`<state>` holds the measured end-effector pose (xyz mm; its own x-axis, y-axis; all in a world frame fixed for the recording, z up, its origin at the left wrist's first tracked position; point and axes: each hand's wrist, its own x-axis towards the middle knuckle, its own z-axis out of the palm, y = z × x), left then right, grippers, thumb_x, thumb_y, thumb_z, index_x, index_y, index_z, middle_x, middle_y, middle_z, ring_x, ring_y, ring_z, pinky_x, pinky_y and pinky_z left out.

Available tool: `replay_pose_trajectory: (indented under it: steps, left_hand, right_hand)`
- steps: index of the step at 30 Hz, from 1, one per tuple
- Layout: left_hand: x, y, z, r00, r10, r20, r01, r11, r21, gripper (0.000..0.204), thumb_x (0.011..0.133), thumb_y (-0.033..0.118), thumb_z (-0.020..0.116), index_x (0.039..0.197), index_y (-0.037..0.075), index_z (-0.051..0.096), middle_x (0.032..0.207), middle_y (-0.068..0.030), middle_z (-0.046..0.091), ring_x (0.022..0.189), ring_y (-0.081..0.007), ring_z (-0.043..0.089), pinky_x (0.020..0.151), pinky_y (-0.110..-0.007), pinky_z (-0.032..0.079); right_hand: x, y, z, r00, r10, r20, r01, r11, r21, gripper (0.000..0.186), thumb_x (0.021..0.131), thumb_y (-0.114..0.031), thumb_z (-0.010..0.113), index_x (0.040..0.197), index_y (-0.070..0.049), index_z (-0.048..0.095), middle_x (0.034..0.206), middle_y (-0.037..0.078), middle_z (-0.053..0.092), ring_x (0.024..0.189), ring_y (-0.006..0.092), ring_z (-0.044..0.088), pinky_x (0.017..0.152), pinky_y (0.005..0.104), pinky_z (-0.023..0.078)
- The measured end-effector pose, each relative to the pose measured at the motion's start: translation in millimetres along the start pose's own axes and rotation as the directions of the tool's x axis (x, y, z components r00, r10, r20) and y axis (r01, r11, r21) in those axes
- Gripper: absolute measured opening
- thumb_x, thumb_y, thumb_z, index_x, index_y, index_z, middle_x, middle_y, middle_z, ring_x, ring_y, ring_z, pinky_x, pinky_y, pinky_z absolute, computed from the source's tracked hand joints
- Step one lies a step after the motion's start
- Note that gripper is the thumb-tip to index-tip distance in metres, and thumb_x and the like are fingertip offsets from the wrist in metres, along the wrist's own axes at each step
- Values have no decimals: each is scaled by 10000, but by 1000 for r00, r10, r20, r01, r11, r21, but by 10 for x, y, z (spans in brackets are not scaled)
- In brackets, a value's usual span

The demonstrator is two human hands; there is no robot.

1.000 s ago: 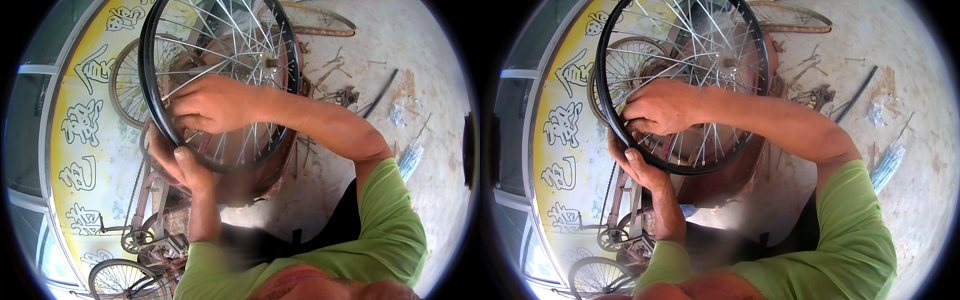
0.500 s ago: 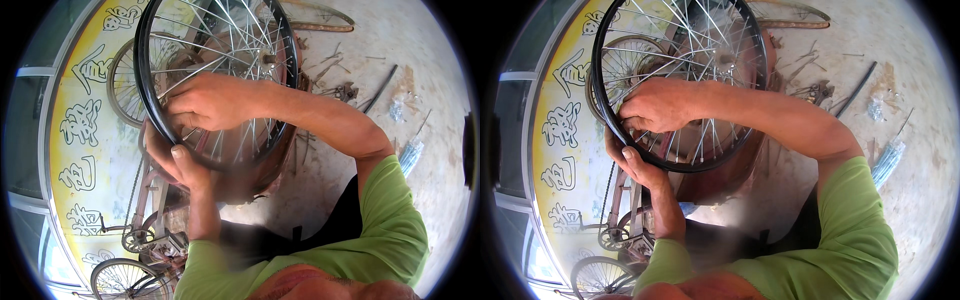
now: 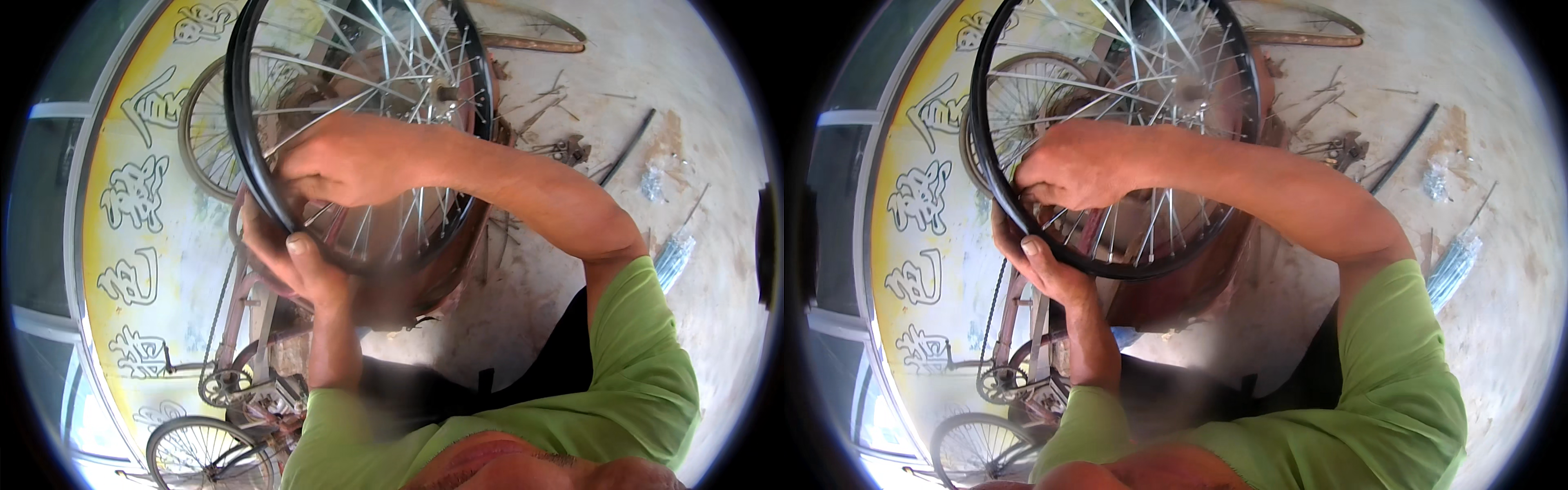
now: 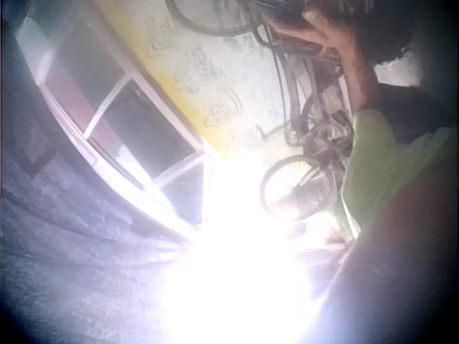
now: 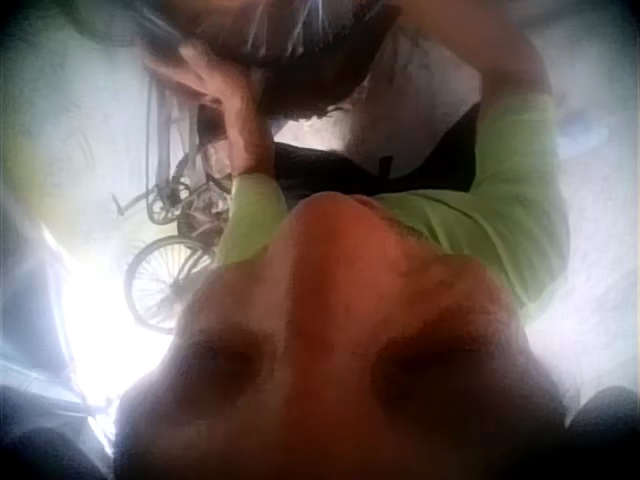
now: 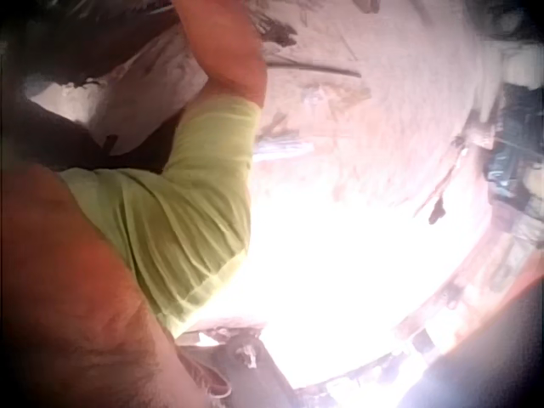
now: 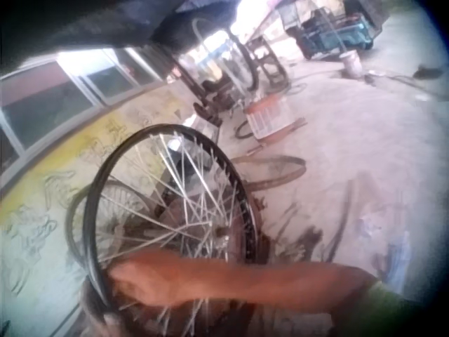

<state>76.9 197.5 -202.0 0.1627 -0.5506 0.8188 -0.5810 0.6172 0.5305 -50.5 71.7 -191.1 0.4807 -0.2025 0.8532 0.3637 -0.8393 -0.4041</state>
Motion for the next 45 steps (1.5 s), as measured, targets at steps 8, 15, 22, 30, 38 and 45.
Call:
replay_pose_trajectory:
  steps: [8, 15, 22, 30, 38, 45]
  left_hand:
    - [92, 75, 123, 1000, -13, 26, 12, 999, 46, 994, 897, 678, 614, 1444, -108, 348, 1363, -212, 496, 1127, -265, 586, 909, -394, 507]
    - [25, 85, 133, 999, -16, -49, 19, 998, 60, 1006, 891, 687, 614, 1436, -116, 348, 1289, -197, 522, 1081, -254, 591, 883, -384, 511]
    - [-13, 26, 23, 999, -6, 35, 7, 1000, -19, 861, 959, 526, 616, 1504, -61, 301, 1375, -184, 507, 1173, -237, 546, 982, -396, 466]
    - [45, 1, -22, 994, 38, 100, -17, 980, -197, 776, 965, 379, 655, 1483, -59, 277, 1294, -184, 486, 1077, -236, 558, 937, -406, 487]
    - [-1, -45, -78, 993, 20, 116, -3, 990, -141, 787, 966, 413, 651, 1471, -74, 295, 1334, -192, 458, 1179, -252, 512, 1034, -422, 417]
    - [-42, -21, 2, 1000, 6, 20, -5, 997, -76, 823, 962, 483, 610, 1489, -69, 301, 1380, -198, 496, 1120, -257, 581, 928, -408, 509]
  right_hand:
    - [-88, 34, 36, 978, -65, -196, 50, 996, -79, 195, 851, -140, 717, 1031, -70, 698, 933, 111, 691, 864, 352, 674, 729, 444, 542]
    - [-62, -3, -12, 999, -27, -46, 22, 995, -99, 164, 871, -138, 688, 1021, -72, 688, 933, 129, 683, 862, 370, 661, 744, 455, 535]
    - [-61, -39, -49, 997, -45, -64, 44, 999, -19, 185, 898, -170, 651, 1034, -54, 700, 957, 163, 700, 913, 395, 662, 782, 473, 529]
    - [-32, -142, -30, 994, -23, -111, 5, 987, -162, 176, 871, -102, 677, 1045, -75, 694, 930, 138, 688, 861, 363, 659, 747, 435, 531]
    - [-16, -132, -45, 994, -81, -78, 69, 987, -145, 175, 855, -67, 693, 1029, -53, 685, 877, 146, 663, 818, 377, 643, 734, 426, 530]
    - [-67, -25, 102, 960, -163, -228, 108, 965, -238, 117, 806, -88, 731, 891, -72, 652, 817, 95, 639, 753, 332, 650, 658, 425, 530]
